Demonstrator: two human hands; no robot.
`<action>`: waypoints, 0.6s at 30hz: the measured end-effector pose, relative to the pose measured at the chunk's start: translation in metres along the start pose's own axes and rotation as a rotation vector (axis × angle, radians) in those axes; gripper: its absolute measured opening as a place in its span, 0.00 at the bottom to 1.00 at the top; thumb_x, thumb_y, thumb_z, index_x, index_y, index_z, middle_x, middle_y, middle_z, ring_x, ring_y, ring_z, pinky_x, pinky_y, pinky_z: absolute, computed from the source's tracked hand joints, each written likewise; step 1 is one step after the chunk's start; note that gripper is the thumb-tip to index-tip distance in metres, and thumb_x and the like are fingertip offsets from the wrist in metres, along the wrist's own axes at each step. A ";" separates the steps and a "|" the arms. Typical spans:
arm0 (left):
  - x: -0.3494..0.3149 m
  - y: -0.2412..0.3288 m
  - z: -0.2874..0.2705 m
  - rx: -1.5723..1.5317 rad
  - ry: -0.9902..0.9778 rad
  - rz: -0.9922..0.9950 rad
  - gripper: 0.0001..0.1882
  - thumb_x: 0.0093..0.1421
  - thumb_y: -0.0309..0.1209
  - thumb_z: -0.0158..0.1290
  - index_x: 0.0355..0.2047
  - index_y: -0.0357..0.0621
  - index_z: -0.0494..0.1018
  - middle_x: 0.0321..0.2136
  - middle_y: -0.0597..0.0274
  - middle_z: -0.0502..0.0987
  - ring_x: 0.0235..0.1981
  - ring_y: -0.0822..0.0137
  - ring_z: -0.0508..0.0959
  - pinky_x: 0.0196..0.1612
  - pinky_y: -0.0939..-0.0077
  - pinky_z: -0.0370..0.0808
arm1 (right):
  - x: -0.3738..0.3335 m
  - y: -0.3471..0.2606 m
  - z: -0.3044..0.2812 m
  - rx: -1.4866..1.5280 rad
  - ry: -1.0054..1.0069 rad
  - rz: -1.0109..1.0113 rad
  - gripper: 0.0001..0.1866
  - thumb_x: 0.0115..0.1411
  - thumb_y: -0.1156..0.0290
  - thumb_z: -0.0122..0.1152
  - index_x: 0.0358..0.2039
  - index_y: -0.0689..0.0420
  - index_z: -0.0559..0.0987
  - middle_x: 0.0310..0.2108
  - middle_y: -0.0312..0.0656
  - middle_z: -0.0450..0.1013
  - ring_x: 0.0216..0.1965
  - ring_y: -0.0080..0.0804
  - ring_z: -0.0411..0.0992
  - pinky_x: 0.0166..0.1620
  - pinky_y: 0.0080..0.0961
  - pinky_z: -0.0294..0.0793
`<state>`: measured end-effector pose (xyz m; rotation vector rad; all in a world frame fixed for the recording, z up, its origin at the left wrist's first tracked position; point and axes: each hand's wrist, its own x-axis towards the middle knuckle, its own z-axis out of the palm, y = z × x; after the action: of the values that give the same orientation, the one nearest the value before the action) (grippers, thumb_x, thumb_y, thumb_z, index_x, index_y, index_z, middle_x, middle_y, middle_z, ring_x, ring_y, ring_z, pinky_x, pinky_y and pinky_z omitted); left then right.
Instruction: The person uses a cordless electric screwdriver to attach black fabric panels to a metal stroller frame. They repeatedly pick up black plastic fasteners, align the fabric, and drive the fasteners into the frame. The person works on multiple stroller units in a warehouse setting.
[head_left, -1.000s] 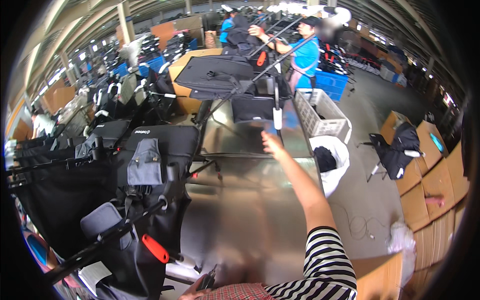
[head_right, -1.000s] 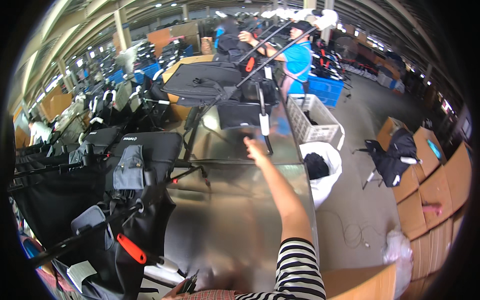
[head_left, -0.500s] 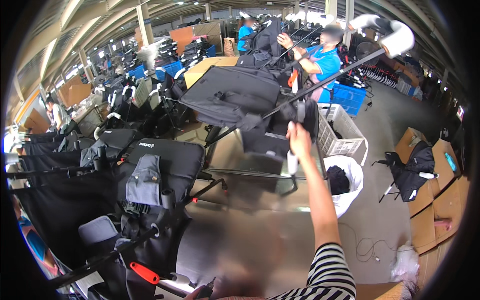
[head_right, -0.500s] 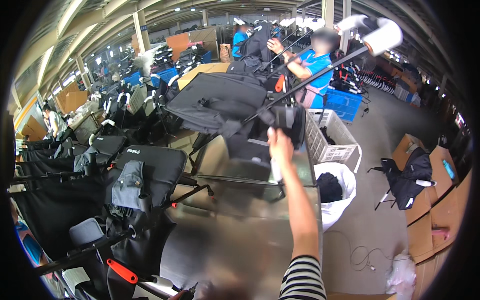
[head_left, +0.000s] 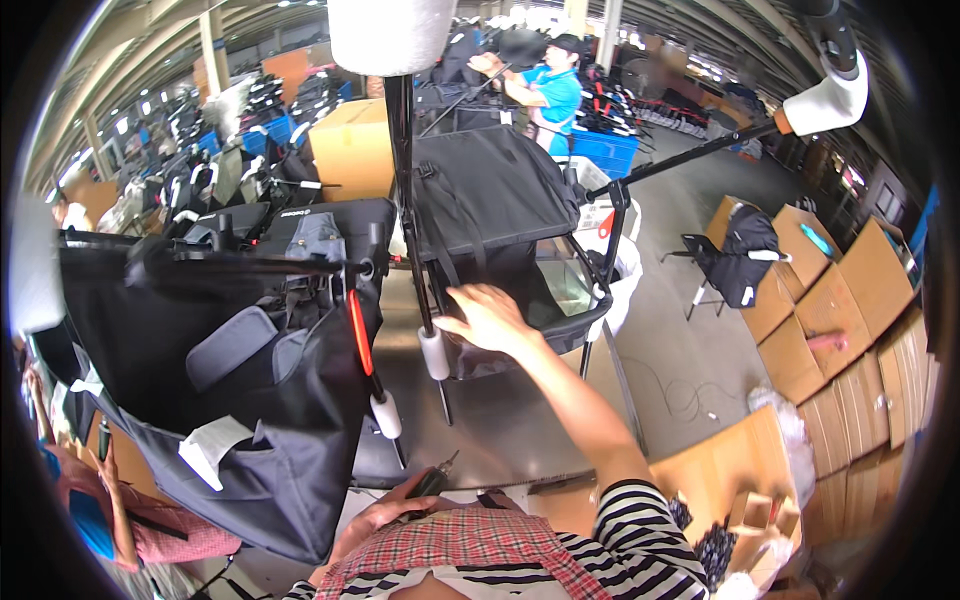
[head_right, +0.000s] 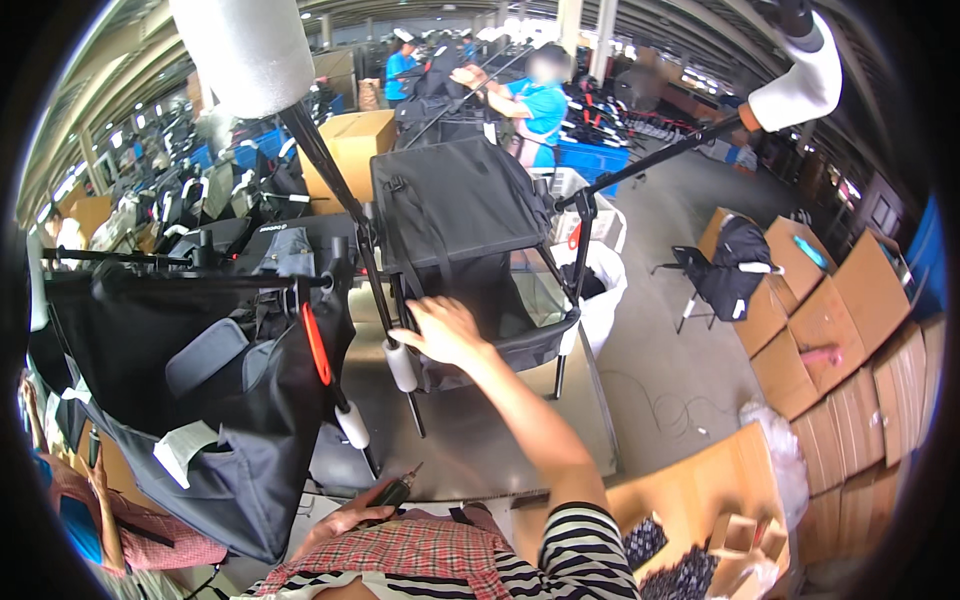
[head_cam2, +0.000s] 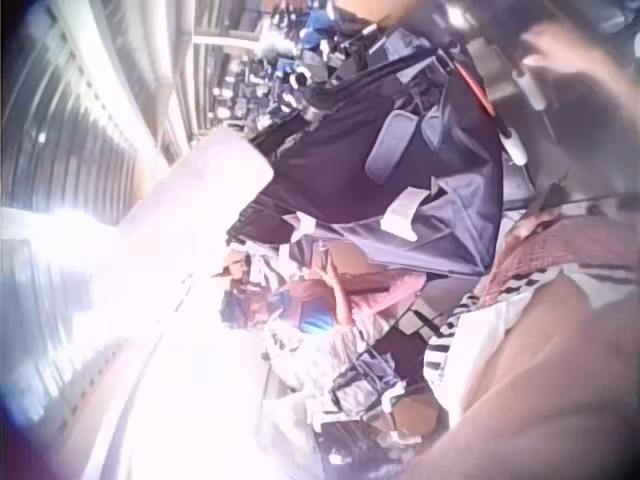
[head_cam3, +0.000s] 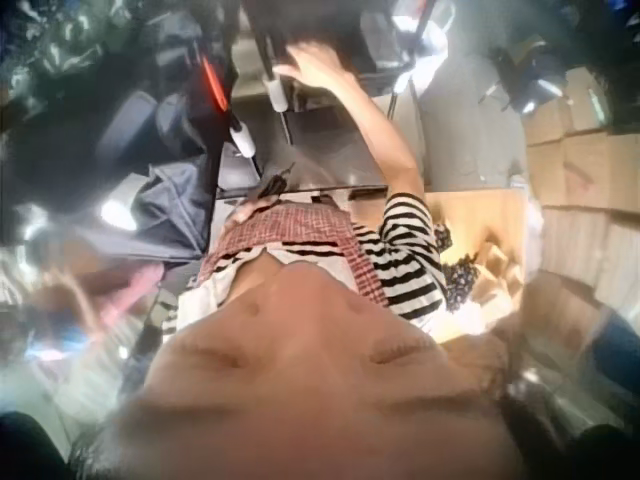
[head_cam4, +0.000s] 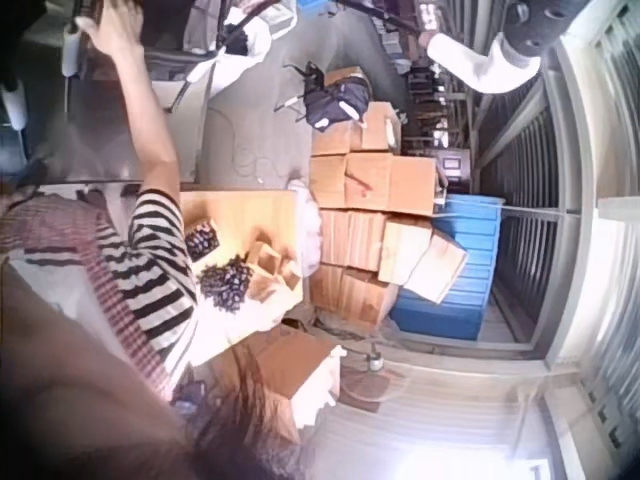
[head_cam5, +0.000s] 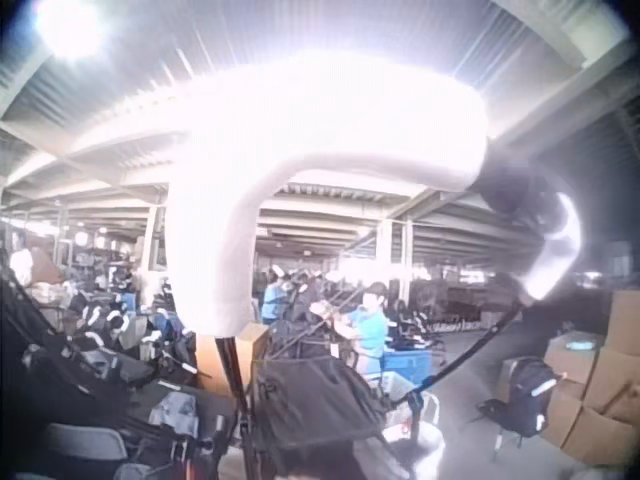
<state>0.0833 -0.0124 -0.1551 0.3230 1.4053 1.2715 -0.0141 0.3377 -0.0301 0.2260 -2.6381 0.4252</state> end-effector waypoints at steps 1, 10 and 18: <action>-0.012 -0.007 0.005 -0.019 -0.015 -0.020 0.49 0.59 0.45 0.64 0.73 0.43 0.49 0.57 0.58 0.69 0.56 0.68 0.70 0.63 0.74 0.61 | -0.026 -0.003 -0.005 -0.092 -0.182 0.070 0.30 0.66 0.41 0.52 0.41 0.60 0.81 0.33 0.57 0.79 0.38 0.56 0.79 0.43 0.48 0.76; -0.066 -0.043 0.031 0.102 -0.085 -0.051 0.50 0.58 0.47 0.64 0.73 0.42 0.50 0.65 0.53 0.63 0.64 0.63 0.65 0.67 0.70 0.57 | -0.139 -0.078 -0.010 -0.215 -0.084 0.155 0.30 0.63 0.42 0.56 0.26 0.60 0.80 0.21 0.50 0.77 0.28 0.53 0.79 0.30 0.46 0.75; -0.053 -0.063 0.047 0.107 -0.095 -0.089 0.50 0.57 0.49 0.64 0.72 0.42 0.52 0.65 0.51 0.62 0.65 0.59 0.63 0.68 0.68 0.55 | -0.176 -0.119 -0.023 -0.180 -0.096 0.221 0.30 0.64 0.40 0.53 0.28 0.57 0.84 0.18 0.49 0.77 0.24 0.49 0.79 0.28 0.42 0.75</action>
<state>0.1676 -0.0549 -0.1660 0.3846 1.3940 1.0964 0.1774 0.2483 -0.0613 -0.1067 -2.7868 0.2497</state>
